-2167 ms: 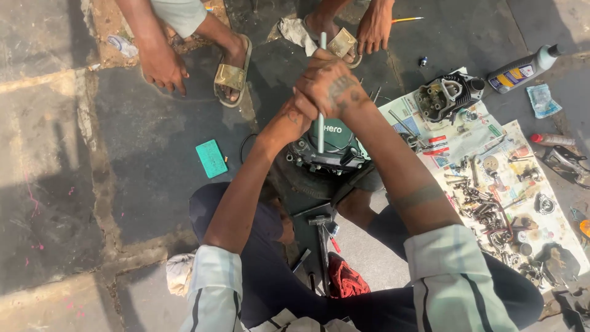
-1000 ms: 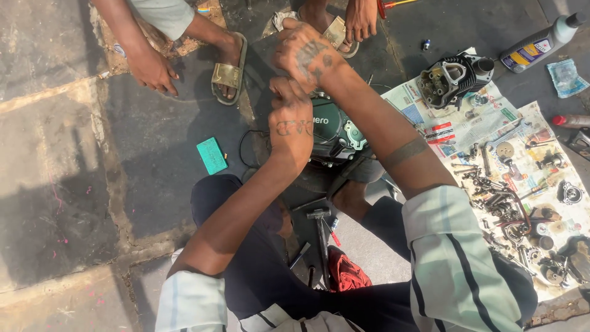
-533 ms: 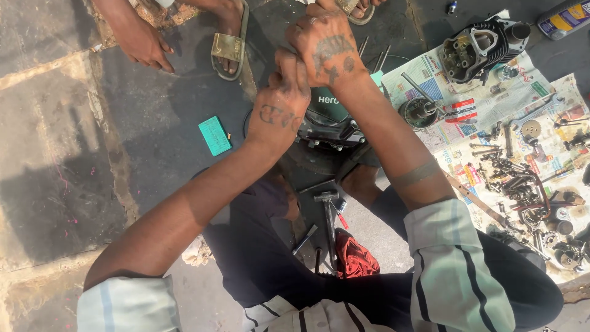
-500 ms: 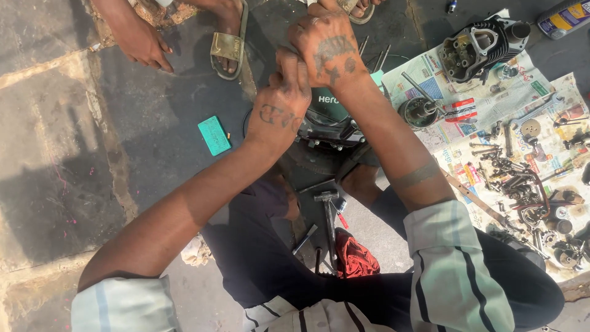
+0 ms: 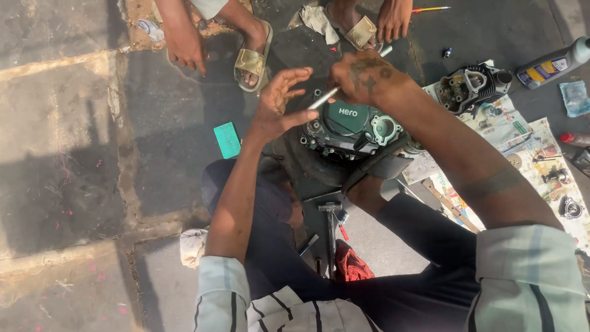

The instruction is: The person is assembling or repairing a motorcycle engine, using tools to tighten bolts and align components.

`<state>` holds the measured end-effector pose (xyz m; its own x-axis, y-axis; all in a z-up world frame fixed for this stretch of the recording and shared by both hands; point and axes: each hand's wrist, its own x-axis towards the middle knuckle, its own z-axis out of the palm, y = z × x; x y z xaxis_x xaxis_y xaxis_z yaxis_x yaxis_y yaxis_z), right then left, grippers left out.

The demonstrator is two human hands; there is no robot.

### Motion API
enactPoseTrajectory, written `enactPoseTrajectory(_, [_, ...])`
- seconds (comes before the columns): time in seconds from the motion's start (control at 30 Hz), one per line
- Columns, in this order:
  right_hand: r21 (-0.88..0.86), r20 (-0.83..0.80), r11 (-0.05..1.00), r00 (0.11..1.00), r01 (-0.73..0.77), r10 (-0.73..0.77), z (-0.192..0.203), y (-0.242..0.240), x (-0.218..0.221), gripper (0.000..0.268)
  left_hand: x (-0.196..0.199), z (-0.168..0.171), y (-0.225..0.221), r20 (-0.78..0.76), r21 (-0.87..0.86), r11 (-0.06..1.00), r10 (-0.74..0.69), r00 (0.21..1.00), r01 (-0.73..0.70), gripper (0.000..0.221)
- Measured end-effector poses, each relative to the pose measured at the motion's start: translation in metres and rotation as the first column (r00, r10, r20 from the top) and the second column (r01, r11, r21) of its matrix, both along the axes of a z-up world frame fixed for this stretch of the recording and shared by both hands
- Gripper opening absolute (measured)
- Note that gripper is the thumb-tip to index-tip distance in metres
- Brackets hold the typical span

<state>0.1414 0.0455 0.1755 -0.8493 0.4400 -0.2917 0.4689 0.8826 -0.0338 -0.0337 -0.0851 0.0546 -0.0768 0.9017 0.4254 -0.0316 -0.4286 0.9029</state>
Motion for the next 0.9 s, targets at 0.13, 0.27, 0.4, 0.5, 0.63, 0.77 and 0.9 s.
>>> enactPoseTrajectory(0.13, [0.320,-0.035,0.910,0.957,-0.263,0.288,-0.022,0.010,0.021,0.024,0.012,-0.009,0.004,0.067,0.068,0.989,-0.133,0.989,0.129,0.105])
enactPoseTrajectory(0.27, [0.221,-0.082,0.955,0.972,-0.200,0.222,0.007,-0.014,0.024,0.012,0.013,-0.068,0.029,0.205,-0.179,0.976,-0.087,0.975,0.125,0.069])
enactPoseTrajectory(0.4, [0.047,-0.413,0.973,0.883,-0.225,0.224,0.006,-0.028,0.022,0.017,0.029,-0.076,0.031,-0.418,-0.143,0.983,0.041,0.908,-0.111,0.037])
enactPoseTrajectory(0.5, [0.040,-0.339,0.976,0.916,-0.214,0.215,-0.008,-0.033,0.016,0.013,0.028,-0.080,0.032,-0.486,-0.170,0.976,0.037,0.873,-0.136,0.031])
enactPoseTrajectory(0.63, [0.019,-0.269,0.984,0.947,-0.176,0.175,-0.013,-0.029,0.008,0.016,0.030,-0.113,0.041,-0.529,-0.091,0.974,0.130,0.839,-0.208,0.024])
enactPoseTrajectory(0.77, [0.037,-0.271,0.980,0.942,-0.197,0.200,-0.012,-0.025,0.001,0.016,0.029,-0.113,0.039,-0.516,-0.030,0.975,0.174,0.838,-0.221,0.030])
enactPoseTrajectory(0.9, [0.186,-0.215,0.885,0.861,-0.428,0.462,-0.017,-0.028,-0.009,0.019,0.027,-0.106,0.031,-0.615,-0.230,0.951,0.024,0.788,-0.209,0.020])
